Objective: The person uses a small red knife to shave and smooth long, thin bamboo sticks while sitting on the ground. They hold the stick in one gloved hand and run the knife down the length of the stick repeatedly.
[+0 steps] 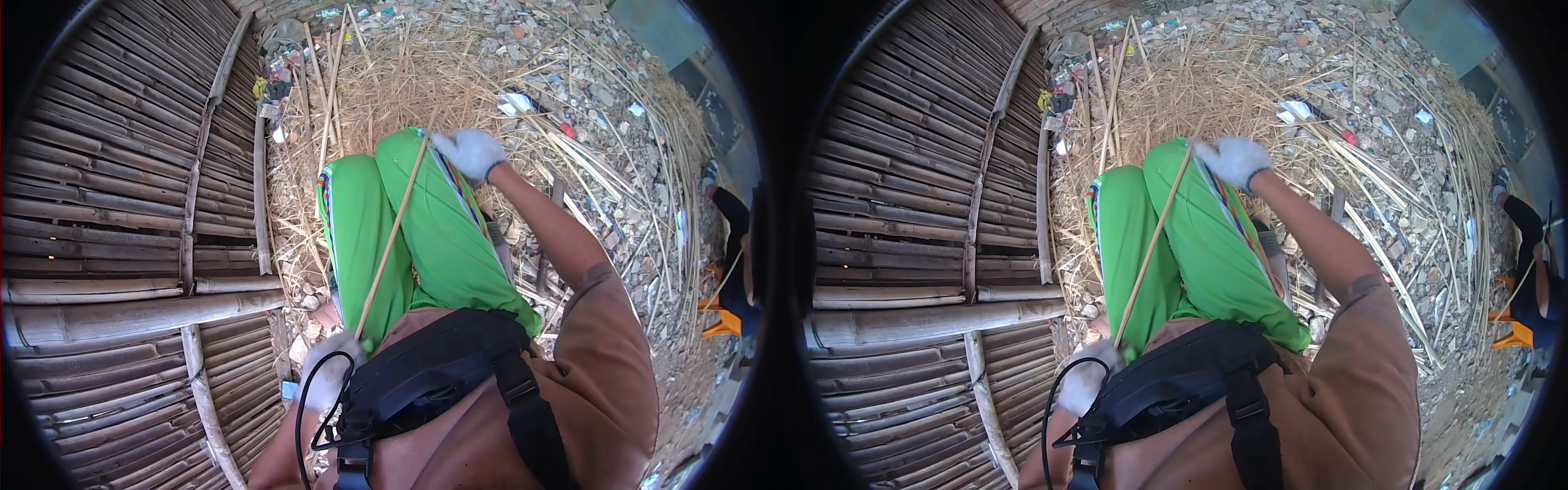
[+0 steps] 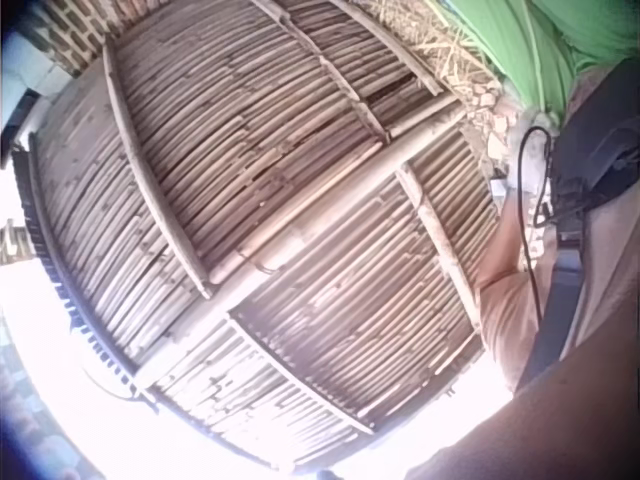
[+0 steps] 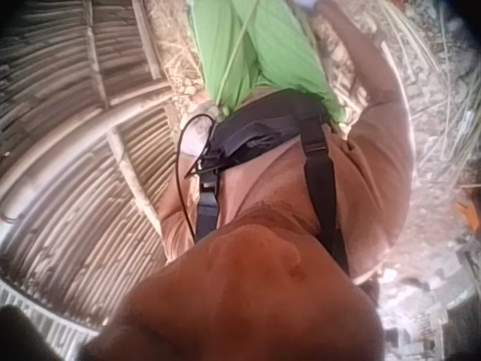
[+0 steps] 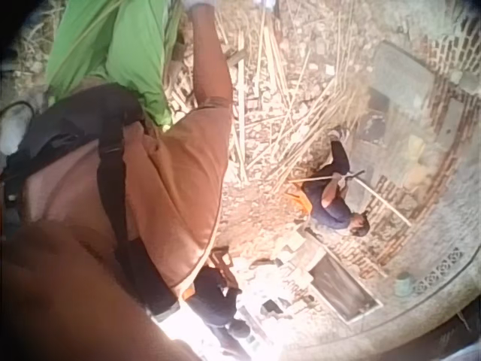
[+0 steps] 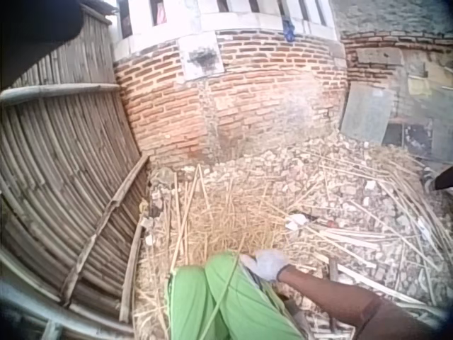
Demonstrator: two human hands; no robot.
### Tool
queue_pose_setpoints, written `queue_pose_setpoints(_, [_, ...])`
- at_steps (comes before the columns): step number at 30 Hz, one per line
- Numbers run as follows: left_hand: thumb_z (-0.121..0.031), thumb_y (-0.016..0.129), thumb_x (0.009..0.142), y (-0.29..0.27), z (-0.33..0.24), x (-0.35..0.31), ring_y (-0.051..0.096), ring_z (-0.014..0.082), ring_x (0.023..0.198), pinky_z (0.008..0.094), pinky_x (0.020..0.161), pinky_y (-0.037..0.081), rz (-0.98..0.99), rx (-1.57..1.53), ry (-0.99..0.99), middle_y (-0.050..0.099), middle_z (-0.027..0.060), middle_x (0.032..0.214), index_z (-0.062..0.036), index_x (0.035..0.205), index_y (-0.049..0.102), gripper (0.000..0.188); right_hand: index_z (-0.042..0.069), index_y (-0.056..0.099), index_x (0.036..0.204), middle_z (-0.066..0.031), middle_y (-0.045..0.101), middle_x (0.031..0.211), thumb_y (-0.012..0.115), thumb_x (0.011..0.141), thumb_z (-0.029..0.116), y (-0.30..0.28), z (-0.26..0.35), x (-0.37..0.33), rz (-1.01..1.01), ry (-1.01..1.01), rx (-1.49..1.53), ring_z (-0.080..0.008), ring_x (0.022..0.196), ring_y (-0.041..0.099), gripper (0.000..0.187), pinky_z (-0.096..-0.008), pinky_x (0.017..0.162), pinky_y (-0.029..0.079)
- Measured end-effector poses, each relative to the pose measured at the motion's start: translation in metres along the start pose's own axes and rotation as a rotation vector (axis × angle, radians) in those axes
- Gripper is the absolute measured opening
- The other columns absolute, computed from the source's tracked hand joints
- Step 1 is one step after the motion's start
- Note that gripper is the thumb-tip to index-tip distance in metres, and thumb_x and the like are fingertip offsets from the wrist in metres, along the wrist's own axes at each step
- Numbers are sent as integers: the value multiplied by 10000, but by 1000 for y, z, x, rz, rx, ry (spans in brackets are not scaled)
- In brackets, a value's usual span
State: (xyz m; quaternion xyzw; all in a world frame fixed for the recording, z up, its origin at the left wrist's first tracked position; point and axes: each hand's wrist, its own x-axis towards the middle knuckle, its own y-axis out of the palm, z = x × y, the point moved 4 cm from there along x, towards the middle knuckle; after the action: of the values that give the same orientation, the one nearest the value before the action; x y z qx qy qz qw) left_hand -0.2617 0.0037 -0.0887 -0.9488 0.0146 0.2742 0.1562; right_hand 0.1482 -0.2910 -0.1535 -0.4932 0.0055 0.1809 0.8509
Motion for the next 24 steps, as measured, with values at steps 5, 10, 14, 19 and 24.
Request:
queue_pose_setpoints(5, [-252,651,1112,38,-75,114,587,99,556,268,469,439,56,-299,-33,674,23,817,-3,1211,698,272,33,826,931,-278,784,934,353,1044,810,7,17,-35,63,-106,-129,-456,912,783,917,-566,846,614])
queue_pose_setpoints(10, [-223,659,1095,58,-125,212,614,100,573,257,490,495,59,-183,113,706,31,850,-9,1149,707,226,39,833,903,-277,783,908,363,1048,800,6,31,-46,69,-135,-188,-460,876,786,906,-581,822,622])
queue_pose_setpoints(14, [-245,661,1093,62,-130,213,632,98,584,263,491,526,75,-97,130,716,39,879,4,1162,720,264,43,838,937,-278,787,933,373,1049,790,6,20,-44,77,-113,-178,-453,896,790,887,-577,833,625])
queue_pose_setpoints(19, [-277,669,1094,41,-106,158,621,88,574,253,455,503,39,-50,40,713,35,876,10,1214,714,315,51,841,962,-274,792,943,374,1059,764,20,14,-34,85,-128,-192,-455,908,790,858,-577,838,624])
queue_pose_setpoints(24, [-249,635,1110,23,-92,119,612,85,558,256,457,514,44,-67,-2,691,36,890,15,1229,696,296,47,835,937,-266,795,933,374,1065,748,20,21,-35,81,-150,-185,-454,895,790,848,-578,832,625])
